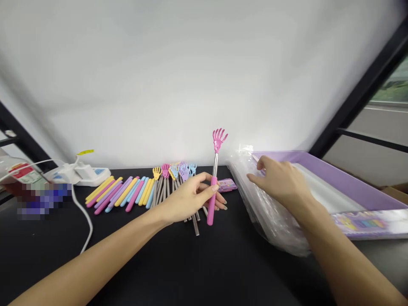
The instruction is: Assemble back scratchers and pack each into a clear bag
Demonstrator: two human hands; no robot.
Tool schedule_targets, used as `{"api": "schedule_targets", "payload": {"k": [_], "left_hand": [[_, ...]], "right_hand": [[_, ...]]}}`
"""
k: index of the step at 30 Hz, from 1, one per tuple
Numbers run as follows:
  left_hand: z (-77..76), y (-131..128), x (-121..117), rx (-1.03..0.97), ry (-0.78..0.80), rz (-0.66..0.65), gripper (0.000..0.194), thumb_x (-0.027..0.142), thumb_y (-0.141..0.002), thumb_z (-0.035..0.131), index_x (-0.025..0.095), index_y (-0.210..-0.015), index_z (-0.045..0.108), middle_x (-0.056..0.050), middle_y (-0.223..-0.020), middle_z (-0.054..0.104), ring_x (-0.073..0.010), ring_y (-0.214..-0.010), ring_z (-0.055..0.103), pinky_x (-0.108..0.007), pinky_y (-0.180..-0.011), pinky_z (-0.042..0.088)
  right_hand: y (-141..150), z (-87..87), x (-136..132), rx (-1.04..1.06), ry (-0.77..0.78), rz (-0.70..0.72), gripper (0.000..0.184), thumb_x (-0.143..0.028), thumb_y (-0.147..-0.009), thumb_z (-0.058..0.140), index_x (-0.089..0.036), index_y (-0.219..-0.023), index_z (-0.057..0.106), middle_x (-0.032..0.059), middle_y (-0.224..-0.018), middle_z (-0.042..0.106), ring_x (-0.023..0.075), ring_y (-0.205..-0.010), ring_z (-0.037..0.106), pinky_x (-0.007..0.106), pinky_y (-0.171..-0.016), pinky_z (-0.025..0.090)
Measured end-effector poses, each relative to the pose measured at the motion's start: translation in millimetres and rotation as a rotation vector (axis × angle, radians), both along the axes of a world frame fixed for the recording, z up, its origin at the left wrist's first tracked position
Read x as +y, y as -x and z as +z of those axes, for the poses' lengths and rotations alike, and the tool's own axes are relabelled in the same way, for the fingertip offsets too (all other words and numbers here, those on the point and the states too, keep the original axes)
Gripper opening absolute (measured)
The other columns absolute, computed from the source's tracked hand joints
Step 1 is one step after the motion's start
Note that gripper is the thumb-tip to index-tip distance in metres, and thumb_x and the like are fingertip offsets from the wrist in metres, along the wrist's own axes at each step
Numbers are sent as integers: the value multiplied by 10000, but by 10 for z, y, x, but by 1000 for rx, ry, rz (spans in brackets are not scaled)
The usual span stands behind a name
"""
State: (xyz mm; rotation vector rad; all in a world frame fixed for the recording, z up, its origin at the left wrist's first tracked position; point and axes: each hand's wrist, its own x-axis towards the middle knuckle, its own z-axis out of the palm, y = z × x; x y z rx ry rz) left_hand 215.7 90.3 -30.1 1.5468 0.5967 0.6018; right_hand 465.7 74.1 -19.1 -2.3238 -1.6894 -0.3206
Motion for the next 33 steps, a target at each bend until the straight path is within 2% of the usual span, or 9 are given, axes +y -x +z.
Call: {"api": "schedule_targets", "payload": {"k": [4,8,17,20,24,27,29,31,33], "left_hand": [[-107,-243,42,-11,-30,-23,296,418,-980,569,151,-1102,534,-109,-955,718,-217,-914,735,-418,-892,593],[-191,-295,35,-22,-33,-8,314,432,-977,568,151,-1114,539,-96,-927,713,-218,-890,738,-425,-877,603],[-134,-248,21,-53,9,16,243,379,-988,563,153,-1074,541,-79,-904,697,-191,-848,727,-389,-853,594],[-87,-257,13,-120,166,74,111,264,-990,548,154,-1003,541,-34,-824,645,-121,-730,669,-272,-726,569],[83,-236,18,-305,457,290,121,253,-931,592,149,-908,536,23,-731,504,-25,-490,395,-163,-446,339],[180,-156,45,-364,368,470,270,317,-838,739,156,-980,575,-3,-860,564,4,-465,294,-165,-418,265],[184,-60,69,-340,278,514,310,331,-797,789,148,-960,599,-7,-839,577,11,-457,243,-163,-411,229],[151,69,94,-317,204,550,302,334,-789,801,132,-919,618,-4,-769,578,9,-454,214,-160,-407,203],[109,222,121,-332,144,589,298,319,-782,810,126,-914,626,-13,-757,604,6,-457,213,-154,-405,196]], "right_hand": [[-6,-24,5,-39,29,36,200,-323,-805,594,-172,-934,619,122,-773,661,296,-720,631,331,-575,324],[39,8,-4,-35,17,39,130,-157,-812,522,-185,-905,609,109,-730,646,258,-642,603,325,-543,279],[-83,68,-30,148,-176,43,140,-121,-722,577,-232,-764,503,31,-703,676,218,-627,562,310,-570,312],[-22,159,-99,215,-333,50,135,-163,-726,625,-237,-752,515,17,-703,689,219,-648,594,314,-591,333],[275,190,-216,297,-571,393,210,-186,-785,633,-231,-697,448,-7,-708,681,176,-675,639,288,-659,400],[567,72,-265,247,-491,692,203,-184,-848,586,-236,-701,455,5,-698,663,169,-648,614,291,-638,406],[725,-29,-274,199,-390,840,179,-189,-889,560,-240,-727,504,22,-710,661,180,-656,604,311,-647,422],[825,-111,-269,185,-337,955,139,-209,-904,586,-240,-775,542,46,-817,696,212,-779,640,346,-725,465],[861,-163,-251,217,-395,953,79,-264,-886,653,-233,-890,580,91,-1061,705,270,-1022,638,420,-870,486]]}}
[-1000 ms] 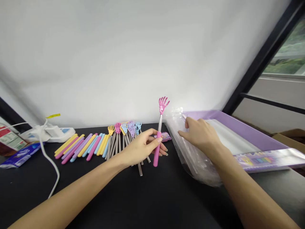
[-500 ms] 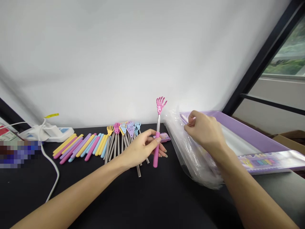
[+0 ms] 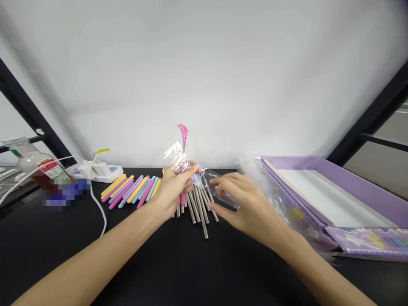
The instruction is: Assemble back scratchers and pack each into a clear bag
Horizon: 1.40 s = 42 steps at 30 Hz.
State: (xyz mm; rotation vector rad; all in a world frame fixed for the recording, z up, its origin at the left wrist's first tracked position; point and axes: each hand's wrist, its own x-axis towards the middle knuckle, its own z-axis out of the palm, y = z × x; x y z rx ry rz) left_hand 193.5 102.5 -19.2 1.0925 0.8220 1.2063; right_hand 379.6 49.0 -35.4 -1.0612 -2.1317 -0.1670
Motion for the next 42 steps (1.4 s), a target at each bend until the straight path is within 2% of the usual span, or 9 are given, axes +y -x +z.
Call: {"api": "schedule_targets", "payload": {"k": [5,8,11,21,24,31,34,37,42], "left_hand": [[-85,381,125,-35,-81,59,302,337,-768,822,110,-854,643,-34,-788,643,8,-448,207,-152,-377,164],[-136,487,196,-89,-102,119,314,341,-746,837,112,-744,622,20,-636,555,1,-435,194,-157,-370,177],[-181,461,178,-134,-56,82,315,346,-731,851,129,-754,625,47,-588,499,-5,-435,204,-152,-381,190],[-121,363,-3,201,115,-777,321,427,-952,588,129,-938,708,53,-524,421,-27,-396,168,-211,-394,113],[-92,355,-23,309,156,-861,392,467,-978,534,121,-1050,704,30,-553,478,-35,-388,214,-216,-395,136],[-128,364,20,221,-20,-317,360,452,-992,514,159,-916,708,-99,-984,705,-163,-927,658,-242,-789,534],[-138,465,124,223,-88,-80,362,476,-969,538,146,-877,657,-109,-926,710,-207,-895,690,-285,-721,580],[-139,551,202,225,-71,1,354,457,-984,503,139,-892,628,-103,-848,710,-192,-702,703,-256,-540,561],[-180,559,247,129,-86,238,325,375,-970,552,139,-746,534,-90,-765,695,-197,-680,724,-253,-546,583]], "right_hand": [[-59,-23,76,376,311,-160,563,-453,-797,746,-214,-1271,559,138,-1177,685,296,-996,681,445,-835,551],[-24,13,71,481,776,-5,337,-515,-833,695,-192,-929,688,53,-735,703,207,-639,673,344,-637,547],[96,43,8,581,878,88,336,-508,-801,744,-186,-732,678,37,-645,669,172,-589,630,303,-614,523],[18,-96,110,1056,947,110,430,-588,-848,676,-221,-1069,710,14,-760,606,125,-614,507,253,-547,434],[47,-120,112,1060,1001,208,345,-490,-825,750,-213,-1029,727,-11,-727,541,101,-610,439,236,-552,409],[3,17,129,1431,609,235,174,-412,-878,706,-241,-895,682,29,-961,636,175,-941,591,286,-774,519],[-149,162,111,1465,497,157,177,-456,-902,662,-284,-917,620,-16,-734,603,123,-593,538,254,-551,481],[-215,244,48,1139,653,57,290,-556,-902,621,-281,-997,621,-64,-584,454,58,-405,230,210,-386,227],[-149,181,-4,281,721,49,381,-565,-930,554,-219,-922,713,0,-653,514,121,-542,410,261,-474,301]]}}
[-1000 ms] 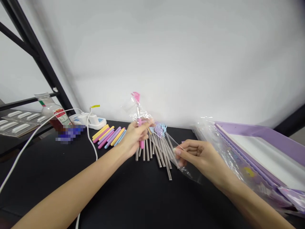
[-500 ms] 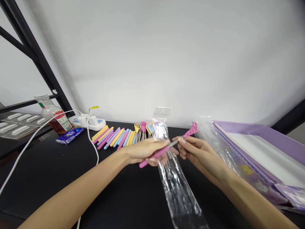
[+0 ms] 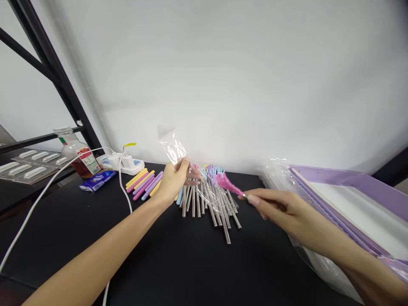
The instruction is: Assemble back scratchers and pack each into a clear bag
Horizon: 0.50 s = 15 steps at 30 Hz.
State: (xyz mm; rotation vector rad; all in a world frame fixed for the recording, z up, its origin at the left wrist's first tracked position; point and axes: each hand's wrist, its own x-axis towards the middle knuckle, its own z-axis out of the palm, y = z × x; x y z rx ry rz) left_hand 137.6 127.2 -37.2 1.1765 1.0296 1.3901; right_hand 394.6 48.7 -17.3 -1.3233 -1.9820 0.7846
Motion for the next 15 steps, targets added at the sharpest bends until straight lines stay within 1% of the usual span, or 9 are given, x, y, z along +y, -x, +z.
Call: {"api": "schedule_targets", "payload": {"k": [2,5,9,12,13,15], "left_hand": [[-16,-11,6,-71,37,41,326,381,-963,571,148,-743,507,-84,-750,694,-203,-709,734,-291,-621,612],[-10,-11,7,-161,108,29,332,402,-959,584,161,-754,484,-75,-726,698,-203,-715,738,-344,-692,626],[26,-3,-7,-224,112,-21,367,427,-966,571,167,-728,465,-64,-707,698,-196,-724,738,-344,-730,616],[37,-8,-20,-262,133,-61,374,468,-956,574,175,-744,479,-52,-716,692,-197,-730,739,-347,-748,609],[36,-10,-23,-281,160,-70,370,473,-968,547,177,-755,487,-51,-718,690,-204,-732,740,-358,-748,609],[26,-11,-26,-327,226,-105,373,469,-1010,442,176,-791,518,-70,-740,699,-227,-762,744,-394,-755,610]], "right_hand": [[7,-54,15,-213,-104,61,329,-504,-963,521,-257,-915,733,9,-715,588,151,-628,489,286,-568,371],[-27,-129,46,-378,-189,67,307,-472,-974,500,-303,-918,750,6,-763,668,185,-692,569,321,-642,415],[-100,-192,77,-477,-209,58,297,-477,-960,519,-323,-896,764,4,-837,739,204,-713,630,338,-626,430],[-142,-220,96,-528,-244,62,271,-472,-942,555,-323,-887,774,10,-824,751,209,-681,639,345,-599,425],[-151,-226,101,-542,-266,55,261,-468,-934,569,-319,-876,776,14,-808,750,209,-661,636,345,-581,417],[-162,-239,109,-564,-303,36,256,-462,-929,574,-317,-861,774,16,-804,751,217,-651,643,351,-560,414]]}}
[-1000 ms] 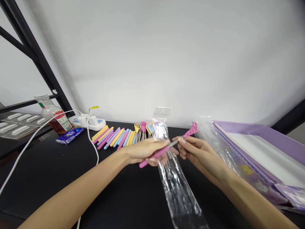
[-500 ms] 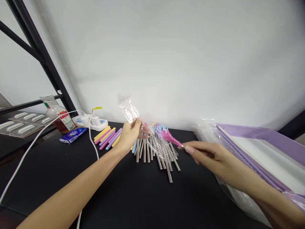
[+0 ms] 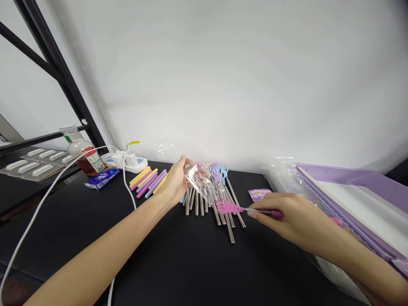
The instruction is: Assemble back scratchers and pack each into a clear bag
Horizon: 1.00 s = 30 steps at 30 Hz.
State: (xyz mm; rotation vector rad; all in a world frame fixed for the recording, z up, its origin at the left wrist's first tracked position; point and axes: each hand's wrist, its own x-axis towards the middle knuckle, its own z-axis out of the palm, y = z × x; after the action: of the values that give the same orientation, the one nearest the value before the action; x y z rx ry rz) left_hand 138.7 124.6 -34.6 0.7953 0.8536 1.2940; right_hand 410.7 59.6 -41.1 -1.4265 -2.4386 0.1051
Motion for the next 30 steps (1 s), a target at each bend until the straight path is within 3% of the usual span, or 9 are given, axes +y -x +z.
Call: {"api": "schedule_targets", "payload": {"k": [5,8,12,14,16,18,21,27,30], "left_hand": [[-38,-7,-12,-95,52,-138,475,475,-1039,279,136,-929,593,-180,-886,734,-281,-912,740,-450,-868,584],[-38,-20,-34,-125,93,-185,489,520,-1028,292,133,-977,586,-218,-968,730,-309,-985,722,-486,-906,562],[-20,-34,-81,-80,95,-296,402,554,-964,493,186,-1103,577,-184,-1077,720,-313,-1039,701,-472,-844,577],[-24,-44,-111,-10,17,-350,382,430,-904,665,227,-1210,559,-145,-1102,720,-271,-1043,697,-422,-863,573],[-43,-61,-140,96,-71,-392,504,260,-841,762,251,-1294,539,-105,-1093,726,-213,-1023,697,-373,-926,551],[-70,-82,-161,217,-130,-397,539,194,-825,772,230,-1317,554,-89,-1049,734,-184,-969,703,-358,-953,543],[-98,-100,-163,335,-166,-348,422,234,-855,740,173,-1254,618,-97,-996,737,-197,-911,712,-374,-899,575],[-88,-74,-116,364,-182,-255,418,266,-856,736,180,-1249,624,-95,-949,743,-204,-888,720,-318,-790,599],[-68,-79,-132,392,-167,-258,394,266,-859,728,191,-1236,642,-111,-1050,723,-225,-974,699,-316,-770,609]], "right_hand": [[7,-32,-2,38,-67,-64,300,-480,-962,509,-332,-969,771,22,-1072,757,311,-1003,686,400,-706,512],[25,-40,-7,81,-75,-66,302,-474,-967,507,-326,-1022,765,35,-1136,739,317,-1035,681,396,-693,531],[56,-24,-10,115,-91,-42,269,-410,-969,521,-311,-1042,760,49,-1120,736,304,-1004,689,391,-711,538],[68,-13,-10,129,-82,-36,264,-402,-971,521,-314,-1044,759,48,-1112,735,299,-991,691,393,-726,539],[72,-7,-6,147,-60,-30,265,-400,-976,514,-323,-1052,757,42,-1115,732,292,-984,691,398,-748,542],[59,-8,4,154,-38,-22,265,-399,-977,515,-331,-1059,758,38,-1117,730,291,-986,689,408,-774,545],[2,-20,27,138,-46,-8,256,-394,-962,542,-328,-1065,767,49,-1113,733,304,-987,687,435,-811,544],[-81,-34,41,52,-90,-39,247,-375,-935,564,-322,-1039,782,43,-1106,742,304,-960,702,467,-845,546],[-45,-28,20,12,-114,-67,271,-381,-953,530,-324,-1041,781,38,-1144,738,312,-976,706,481,-846,550]]}}
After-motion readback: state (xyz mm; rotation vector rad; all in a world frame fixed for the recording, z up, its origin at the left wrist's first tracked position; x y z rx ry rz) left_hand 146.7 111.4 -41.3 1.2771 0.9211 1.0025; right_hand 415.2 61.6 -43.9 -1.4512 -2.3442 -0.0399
